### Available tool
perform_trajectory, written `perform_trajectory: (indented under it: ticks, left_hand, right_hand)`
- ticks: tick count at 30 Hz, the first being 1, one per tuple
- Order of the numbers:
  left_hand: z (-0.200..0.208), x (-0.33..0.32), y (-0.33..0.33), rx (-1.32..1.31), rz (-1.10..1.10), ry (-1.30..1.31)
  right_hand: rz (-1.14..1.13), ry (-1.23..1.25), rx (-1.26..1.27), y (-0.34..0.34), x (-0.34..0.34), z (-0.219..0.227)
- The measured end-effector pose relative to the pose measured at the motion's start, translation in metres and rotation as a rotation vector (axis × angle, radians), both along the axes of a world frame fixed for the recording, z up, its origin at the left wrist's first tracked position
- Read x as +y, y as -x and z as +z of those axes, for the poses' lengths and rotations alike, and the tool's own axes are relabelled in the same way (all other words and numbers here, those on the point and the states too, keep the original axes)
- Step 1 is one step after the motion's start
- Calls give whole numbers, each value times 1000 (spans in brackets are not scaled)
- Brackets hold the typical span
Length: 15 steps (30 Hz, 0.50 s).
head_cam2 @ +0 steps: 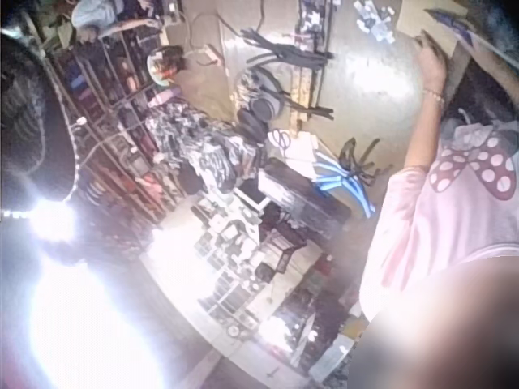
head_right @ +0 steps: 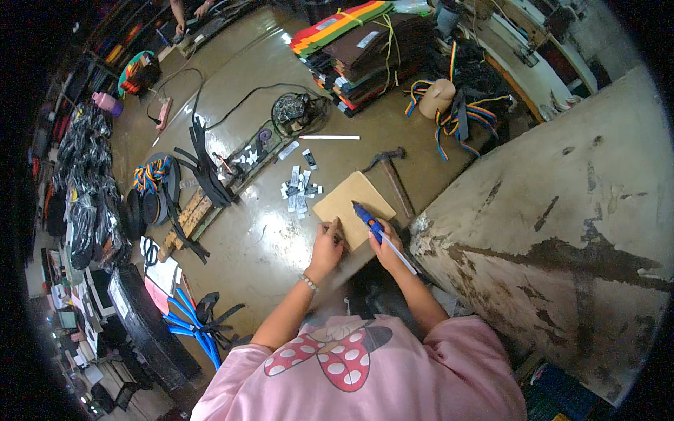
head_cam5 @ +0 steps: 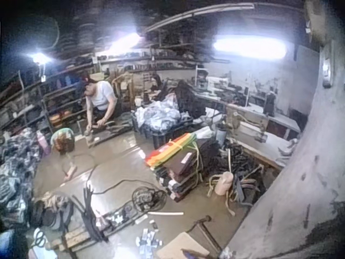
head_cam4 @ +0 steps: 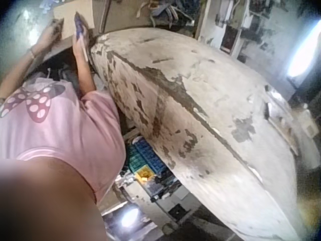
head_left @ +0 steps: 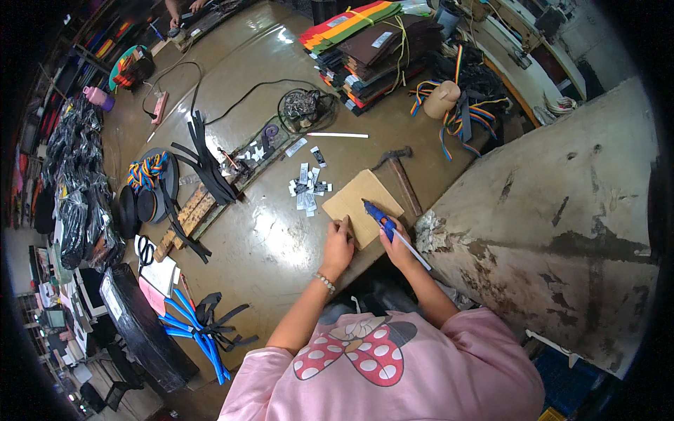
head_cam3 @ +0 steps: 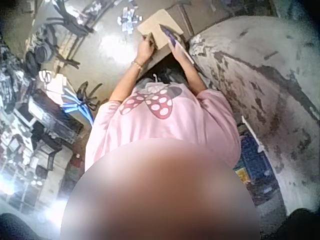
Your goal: The person retrieves a black circular object and a roll of black material from a shelf. They then use scissors to cut the black material into strips on a table. Later, they cut a piece of cardboard and then cut a multi-colored ribbon into smaller pieces.
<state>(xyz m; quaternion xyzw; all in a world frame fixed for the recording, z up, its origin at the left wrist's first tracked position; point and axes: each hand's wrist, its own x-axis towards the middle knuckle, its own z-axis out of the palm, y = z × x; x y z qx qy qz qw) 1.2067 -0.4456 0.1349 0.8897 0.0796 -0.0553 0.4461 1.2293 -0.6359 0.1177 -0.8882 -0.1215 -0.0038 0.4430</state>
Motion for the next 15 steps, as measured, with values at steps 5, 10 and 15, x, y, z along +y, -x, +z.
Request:
perform_trajectory:
  ticks: [5,10,15]
  left_hand:
    - [10,0,0,-72,-54,3]
    - [32,12,63,-148,-75,162]
    - [13,54,204,469,-184,615]
  right_hand:
    - [10,190,121,-6,8,8]
    - [-132,43,120,58,-7,29]
    - [335,211,1043,147,-82,-39]
